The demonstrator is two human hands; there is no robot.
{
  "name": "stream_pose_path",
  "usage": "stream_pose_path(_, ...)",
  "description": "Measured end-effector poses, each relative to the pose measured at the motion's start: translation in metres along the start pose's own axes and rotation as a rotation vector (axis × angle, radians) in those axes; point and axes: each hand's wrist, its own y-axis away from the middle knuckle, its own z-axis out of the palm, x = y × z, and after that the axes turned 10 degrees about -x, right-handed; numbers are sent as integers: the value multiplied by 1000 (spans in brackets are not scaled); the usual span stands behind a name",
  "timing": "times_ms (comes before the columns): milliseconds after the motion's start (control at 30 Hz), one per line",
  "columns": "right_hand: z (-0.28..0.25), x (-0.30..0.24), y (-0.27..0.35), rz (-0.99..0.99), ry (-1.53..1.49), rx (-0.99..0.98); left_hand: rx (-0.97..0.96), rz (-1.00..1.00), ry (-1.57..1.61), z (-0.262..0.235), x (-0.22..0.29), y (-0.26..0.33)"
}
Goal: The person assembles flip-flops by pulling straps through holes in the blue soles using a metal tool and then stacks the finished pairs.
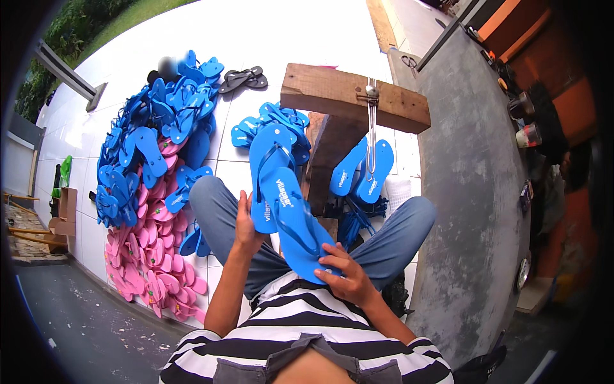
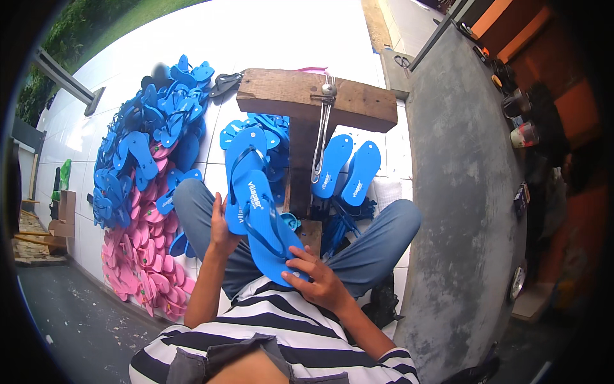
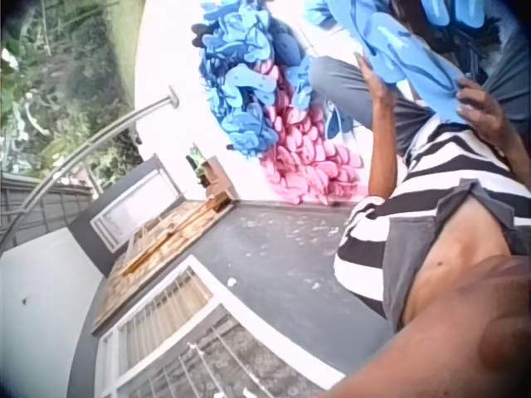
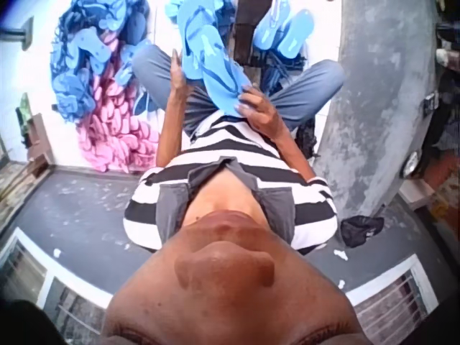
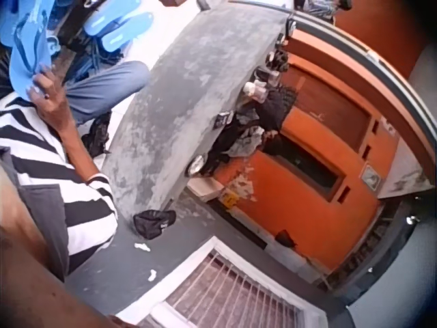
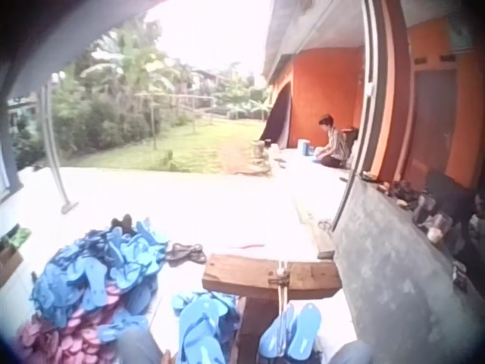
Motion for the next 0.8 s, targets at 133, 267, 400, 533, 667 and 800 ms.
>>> stream_pose_path(133,12,9,-3,49,-50,-123,-12,-35,-29,7,-3,-1)
stream_pose_path(267,16,20,-13,117,-69,-5,-3,-83,-105,6,-6,-3)
stream_pose_path(400,33,24,-26,91,-96,56,-6,12,-199,22,-9,1)
stream_pose_path(533,40,16,-18,12,-121,109,-24,-129,-60,9,-10,-3)
stream_pose_path(667,38,23,-7,65,-181,62,-97,-198,1,4,-21,2)
stream_pose_path(800,35,51,-29,164,-104,125,-148,-202,-100,9,-26,14)
